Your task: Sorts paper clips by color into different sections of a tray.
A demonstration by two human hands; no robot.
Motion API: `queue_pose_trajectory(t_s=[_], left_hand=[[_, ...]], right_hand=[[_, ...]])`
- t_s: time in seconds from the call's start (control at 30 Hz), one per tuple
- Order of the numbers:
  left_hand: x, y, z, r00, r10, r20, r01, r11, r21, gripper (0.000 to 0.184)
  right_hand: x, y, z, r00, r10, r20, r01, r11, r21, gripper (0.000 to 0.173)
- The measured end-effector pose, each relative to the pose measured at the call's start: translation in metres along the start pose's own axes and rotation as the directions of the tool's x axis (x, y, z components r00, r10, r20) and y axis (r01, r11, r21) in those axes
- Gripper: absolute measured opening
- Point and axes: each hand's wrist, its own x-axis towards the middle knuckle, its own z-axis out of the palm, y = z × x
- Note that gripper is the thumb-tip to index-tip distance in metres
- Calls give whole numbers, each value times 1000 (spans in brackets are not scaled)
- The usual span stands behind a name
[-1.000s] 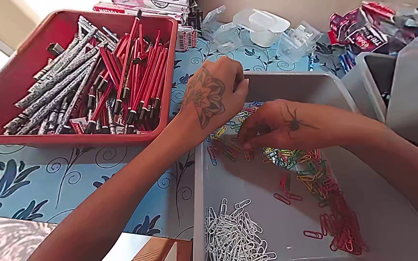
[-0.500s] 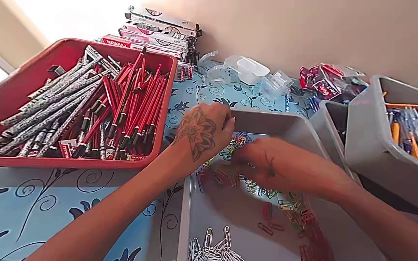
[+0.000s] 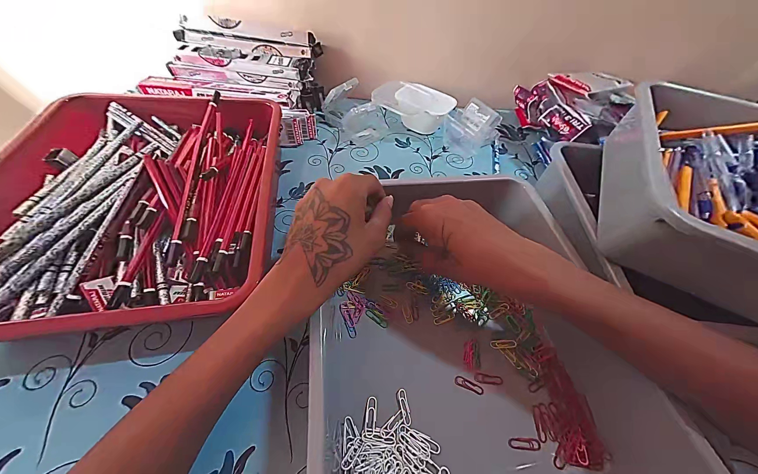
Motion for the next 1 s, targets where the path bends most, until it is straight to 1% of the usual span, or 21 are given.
queue_pose_trajectory(t_s=[0.03, 0.07, 0.1, 0.13, 0.17, 0.2, 0.23, 0.27, 0.3, 0.33, 0.37, 0.43, 0.5, 0.53, 0.63, 0.73, 0.9, 0.97, 1.0], left_hand=[[0, 0, 0, 1000, -1, -10, 1, 1000, -8, 23], [1, 0, 1, 1000, -10, -14, 9, 1000, -12, 22], [3, 0, 1, 999, -31, -8, 31, 999, -16, 23], [5, 0, 1, 998, -57, 3, 57, 998, -14, 23], [6, 0, 2, 997, -71, 10, 71, 997, -14, 23], [7, 0, 2, 997, -77, 17, 77, 997, -13, 24], [8, 1, 1, 996, -83, 28, 84, 996, -11, 24], [8, 1, 1, 996, -82, 34, 82, 997, -9, 23], [8, 1, 1, 996, -79, 41, 79, 997, -4, 24], [8, 2, 0, 996, -74, 44, 74, 997, 2, 23], [8, 2, 0, 996, -75, 50, 74, 997, 5, 23], [8, 3, 0, 995, -79, 60, 78, 997, 22, 24], [6, 2, 1, 997, -63, 50, 61, 998, 28, 24], [4, 1, 1, 998, -42, 37, 41, 999, 22, 24], [0, 1, 0, 999, -15, 42, 14, 1000, 22, 24], [1, 1, 0, 999, -16, 44, 15, 999, 41, 25], [0, 0, 1, 999, -1, 48, -1, 998, 60, 24], [1, 0, 1, 999, 8, 47, -11, 998, 62, 24], [1, 1, 1, 999, 2, 44, -4, 998, 57, 25]], right_hand=[[-3, -1, -2, 999, -38, 0, 38, 997, 72, 8], [-5, 0, -3, 994, -110, 20, 106, 981, 165, 10], [-6, 0, -5, 977, -200, 72, 172, 942, 288, 12], [-6, -2, -7, 948, -292, 128, 211, 877, 432, 14], [-7, -3, -9, 919, -360, 161, 227, 817, 531, 16], [-8, -5, -13, 912, -382, 146, 247, 799, 548, 18], [-10, -5, -18, 928, -360, 97, 271, 829, 489, 18], [-13, -3, -23, 952, -304, 35, 269, 887, 376, 18], [-17, 1, -28, 974, -225, -16, 223, 948, 229, 17], [-21, 5, -33, 991, -132, -37, 135, 986, 96, 17], [-24, 11, -36, 999, -36, -29, 36, 999, -8, 16], [-24, 26, -36, 987, 147, 71, -140, 985, -99, 16], [-21, 37, -27, 962, 225, 154, -205, 970, -132, 18], [-20, 38, -22, 952, 244, 184, -218, 965, -149, 16], [-19, 24, -17, 941, 275, 198, -238, 952, -192, 10], [-20, 21, -18, 945, 281, 171, -246, 949, -199, 7], [-25, 24, -18, 964, 239, 116, -216, 959, -185, 5], [-28, 27, -15, 981, 185, 49, -176, 974, -144, 7], [-30, 27, -14, 989, 148, 13, -146, 985, -96, 9]])
